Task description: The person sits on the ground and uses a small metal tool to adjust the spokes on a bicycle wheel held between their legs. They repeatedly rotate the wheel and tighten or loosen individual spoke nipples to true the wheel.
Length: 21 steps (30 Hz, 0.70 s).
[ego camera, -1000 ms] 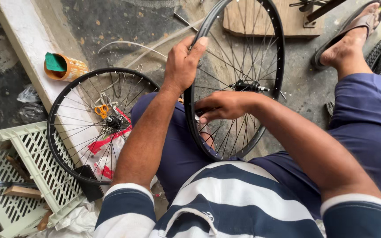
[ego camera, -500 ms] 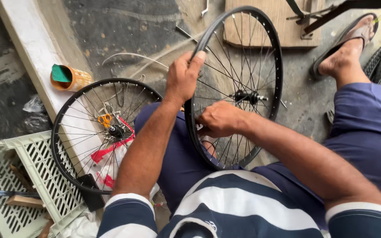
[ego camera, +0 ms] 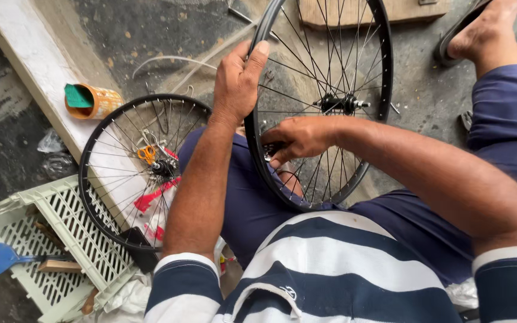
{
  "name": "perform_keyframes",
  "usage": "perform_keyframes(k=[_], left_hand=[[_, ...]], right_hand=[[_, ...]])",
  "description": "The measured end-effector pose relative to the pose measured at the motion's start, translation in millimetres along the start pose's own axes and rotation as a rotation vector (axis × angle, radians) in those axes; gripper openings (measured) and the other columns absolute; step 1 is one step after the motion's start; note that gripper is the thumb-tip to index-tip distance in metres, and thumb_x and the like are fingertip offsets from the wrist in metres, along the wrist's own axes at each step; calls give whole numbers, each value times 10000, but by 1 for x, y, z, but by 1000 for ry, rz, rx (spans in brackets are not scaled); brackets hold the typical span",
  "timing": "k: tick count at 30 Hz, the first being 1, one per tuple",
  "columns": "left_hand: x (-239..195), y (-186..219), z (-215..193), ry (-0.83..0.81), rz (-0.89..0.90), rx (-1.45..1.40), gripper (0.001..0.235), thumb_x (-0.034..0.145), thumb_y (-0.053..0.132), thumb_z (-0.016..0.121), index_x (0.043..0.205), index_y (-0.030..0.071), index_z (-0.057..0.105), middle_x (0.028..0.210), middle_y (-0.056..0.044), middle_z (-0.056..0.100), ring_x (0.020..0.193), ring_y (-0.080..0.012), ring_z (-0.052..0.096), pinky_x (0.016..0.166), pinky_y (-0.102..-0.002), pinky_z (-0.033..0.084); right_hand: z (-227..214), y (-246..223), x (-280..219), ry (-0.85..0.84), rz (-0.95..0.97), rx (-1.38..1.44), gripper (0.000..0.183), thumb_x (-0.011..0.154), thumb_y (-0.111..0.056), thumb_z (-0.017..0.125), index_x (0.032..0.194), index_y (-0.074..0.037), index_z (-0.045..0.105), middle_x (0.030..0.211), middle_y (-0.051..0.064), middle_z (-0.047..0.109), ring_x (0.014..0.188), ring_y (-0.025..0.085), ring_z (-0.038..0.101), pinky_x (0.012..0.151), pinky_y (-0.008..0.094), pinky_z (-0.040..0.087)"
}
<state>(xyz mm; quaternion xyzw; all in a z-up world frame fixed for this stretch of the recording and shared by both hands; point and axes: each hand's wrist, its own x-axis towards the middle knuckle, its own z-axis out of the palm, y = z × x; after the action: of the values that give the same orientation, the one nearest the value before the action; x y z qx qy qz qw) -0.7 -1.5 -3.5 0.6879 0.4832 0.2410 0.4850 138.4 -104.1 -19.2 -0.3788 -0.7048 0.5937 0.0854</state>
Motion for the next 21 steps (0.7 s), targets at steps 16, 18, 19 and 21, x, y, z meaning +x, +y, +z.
perform_keyframes(k=[16, 18, 19, 21], left_hand=[[42, -5, 0, -90, 56, 407, 574, 967, 605, 579, 1356, 186, 630, 799, -50, 686, 735, -175, 666, 645, -381, 499], [38, 0, -3, -118, 100, 425, 568, 1002, 562, 566, 1433, 193, 586, 863, -58, 723, 778, -183, 684, 684, -383, 504], [28, -1, -6, -102, 201, 430, 573, 1030, 537, 584, 1468, 167, 565, 909, -61, 739, 815, -194, 690, 719, -382, 508], [9, 0, -12, -121, 242, 389, 607, 1029, 512, 598, 1495, 129, 527, 879, -48, 746, 792, -187, 695, 720, -373, 512]], right_hand=[[53, -7, -34, 628, -396, -236, 231, 877, -182, 734, 1031, -35, 644, 993, 115, 676, 913, 337, 675, 795, 436, 521], [46, -2, -40, 583, -358, -117, 223, 947, -205, 725, 1088, -42, 671, 1035, 111, 710, 960, 328, 703, 815, 429, 552], [50, 0, -44, 581, -314, -66, 233, 951, -223, 723, 1105, -51, 685, 1043, 106, 728, 966, 322, 717, 820, 427, 565], [60, 2, -55, 633, -311, -74, 225, 946, -234, 729, 1083, -61, 687, 1072, 107, 742, 980, 326, 728, 828, 425, 575]])
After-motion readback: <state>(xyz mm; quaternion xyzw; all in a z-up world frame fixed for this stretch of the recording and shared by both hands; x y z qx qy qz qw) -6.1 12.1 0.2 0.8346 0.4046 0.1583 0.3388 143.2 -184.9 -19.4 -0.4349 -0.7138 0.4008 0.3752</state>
